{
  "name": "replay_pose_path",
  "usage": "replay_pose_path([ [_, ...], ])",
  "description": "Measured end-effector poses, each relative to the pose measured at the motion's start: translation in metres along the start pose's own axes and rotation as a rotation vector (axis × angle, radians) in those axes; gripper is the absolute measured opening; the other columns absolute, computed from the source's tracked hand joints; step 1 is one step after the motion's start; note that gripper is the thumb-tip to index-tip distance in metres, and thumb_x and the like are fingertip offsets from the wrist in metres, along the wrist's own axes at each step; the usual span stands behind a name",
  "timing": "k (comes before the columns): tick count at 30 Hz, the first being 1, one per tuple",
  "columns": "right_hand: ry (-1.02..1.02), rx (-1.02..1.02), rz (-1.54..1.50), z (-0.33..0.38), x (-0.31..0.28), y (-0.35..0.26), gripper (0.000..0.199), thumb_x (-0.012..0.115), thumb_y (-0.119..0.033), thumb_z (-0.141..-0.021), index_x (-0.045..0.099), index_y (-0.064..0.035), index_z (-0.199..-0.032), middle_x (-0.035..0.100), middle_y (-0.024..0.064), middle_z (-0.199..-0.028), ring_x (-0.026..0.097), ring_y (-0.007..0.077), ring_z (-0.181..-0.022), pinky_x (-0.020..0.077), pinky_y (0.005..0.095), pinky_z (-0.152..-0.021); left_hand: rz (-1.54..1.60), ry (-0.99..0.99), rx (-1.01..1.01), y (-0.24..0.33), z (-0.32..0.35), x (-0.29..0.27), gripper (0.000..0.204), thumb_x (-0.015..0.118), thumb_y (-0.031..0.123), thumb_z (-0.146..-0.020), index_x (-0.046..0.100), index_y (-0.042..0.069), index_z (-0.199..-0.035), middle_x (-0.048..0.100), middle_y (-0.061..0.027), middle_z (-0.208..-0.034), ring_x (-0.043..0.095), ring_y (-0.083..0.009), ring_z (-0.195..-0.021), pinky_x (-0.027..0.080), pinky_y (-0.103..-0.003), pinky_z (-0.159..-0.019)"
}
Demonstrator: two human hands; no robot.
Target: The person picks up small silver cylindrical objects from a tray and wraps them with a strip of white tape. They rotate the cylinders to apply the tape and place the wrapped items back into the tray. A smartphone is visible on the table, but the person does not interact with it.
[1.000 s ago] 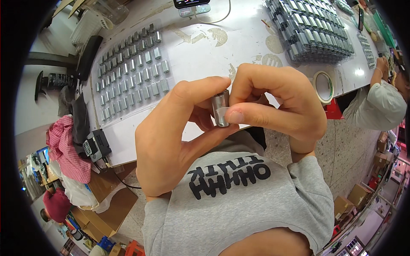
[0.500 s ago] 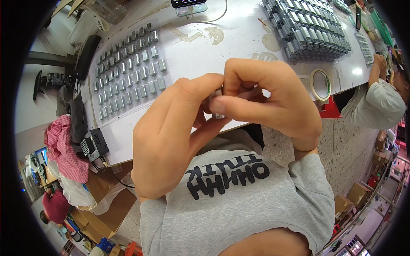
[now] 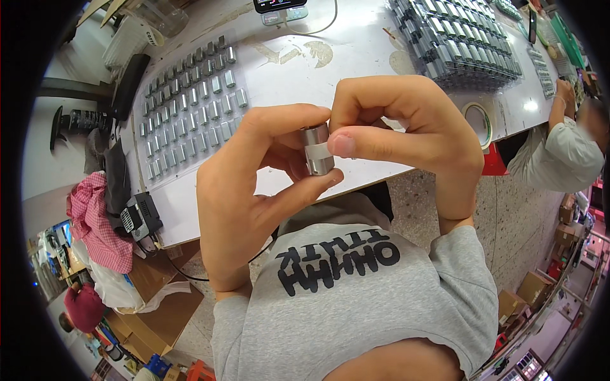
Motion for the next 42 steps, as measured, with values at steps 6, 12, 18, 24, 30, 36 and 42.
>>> replay_pose_path([
  [6, 0.035, -0.049, -0.085, -0.001, 0.001, -0.004, 0.015, 0.058, -0.013, -0.079, 0.054, -0.0003, -0.072, 0.05, -0.0014, -0.064, 0.042, 0.0036, -0.059, 0.0325, 0.0177, -0.052, 0.147, 0.132, 0.049, -0.005, -0.002, 0.0, 0.042, 0.07, -0.004, -0.061, 0.052, 0.001, -0.099, 0.058, -0.0048, -0.076, 0.057, -0.0093, -0.066, 0.047, -0.02, -0.059],
  [12, 0.057, -0.077, -0.057, -0.003, -0.001, -0.001, 0.015, 0.058, -0.013, -0.08, 0.055, 0.0019, -0.077, 0.053, 0.0006, -0.064, 0.046, 0.0027, -0.059, 0.0347, 0.0182, -0.05, 0.221, 0.136, 0.037, -0.005, -0.005, 0.001, 0.043, 0.069, -0.005, -0.062, 0.051, 0.001, -0.1, 0.057, -0.0046, -0.077, 0.056, -0.0084, -0.067, 0.046, -0.019, -0.058],
  [18, 0.09, -0.009, -0.207, -0.007, 0.004, 0.009, 0.021, 0.058, -0.02, -0.081, 0.055, 0.0004, -0.077, 0.05, 0.0002, -0.061, 0.043, 0.0043, -0.056, 0.0342, 0.0194, -0.049, 0.318, 0.12, 0.072, -0.008, -0.004, -0.001, 0.05, 0.073, 0.008, -0.061, 0.049, -0.003, -0.104, 0.054, -0.0059, -0.086, 0.052, -0.0097, -0.077, 0.04, -0.019, -0.067],
  [24, 0.013, -0.035, -0.447, -0.008, 0.01, 0.01, 0.022, 0.056, -0.022, -0.083, 0.057, -0.0002, -0.084, 0.05, -0.0014, -0.063, 0.041, 0.0048, -0.054, 0.034, 0.0196, -0.048, 0.148, 0.179, 0.316, -0.022, -0.01, -0.002, 0.055, 0.074, 0.019, -0.056, 0.055, 0.002, -0.105, 0.047, -0.003, -0.084, 0.043, -0.0111, -0.083, 0.033, -0.022, -0.073],
  [30, 0.092, -0.095, -0.578, -0.008, 0.011, 0.006, 0.018, 0.058, -0.017, -0.081, 0.055, 0.0003, -0.077, 0.05, -0.0028, -0.065, 0.042, 0.003, -0.056, 0.0355, 0.0183, -0.05, 0.426, 0.22, 0.137, -0.032, -0.011, 0.012, 0.06, 0.073, 0.025, -0.056, 0.054, 0.004, -0.109, 0.046, -0.0054, -0.098, 0.042, -0.0161, -0.091, 0.032, -0.026, -0.078],
  [36, 0.256, -0.185, -0.388, -0.01, 0.004, 0.02, 0.025, 0.061, -0.016, -0.079, 0.047, -0.0041, -0.063, 0.043, -0.0048, -0.057, 0.038, 0.0011, -0.053, 0.0288, 0.0175, -0.045, -0.214, 0.093, 0.388, -0.001, -0.013, 0.002, 0.06, 0.074, 0.014, -0.059, 0.048, -0.004, -0.109, 0.051, -0.0118, -0.107, 0.047, -0.0196, -0.097, 0.035, -0.03, -0.087],
  [42, 0.164, -0.03, -0.205, -0.006, -0.002, 0.011, 0.025, 0.061, -0.017, -0.079, 0.049, -0.0023, -0.062, 0.039, -0.0047, -0.052, 0.036, 0.0012, -0.05, 0.0249, 0.0183, -0.043, -0.224, 0.121, 0.297, 0.003, -0.012, -0.006, 0.05, 0.071, 0.0, -0.055, 0.051, -0.003, -0.101, 0.051, -0.0097, -0.098, 0.046, -0.0163, -0.088, 0.036, -0.027, -0.082],
])
Point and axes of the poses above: each hand's wrist, its own z-axis away from the middle knuckle, its own x-axis out of the palm, y = z × x, the point moved 6 cm from there along -z, towards the middle knuckle
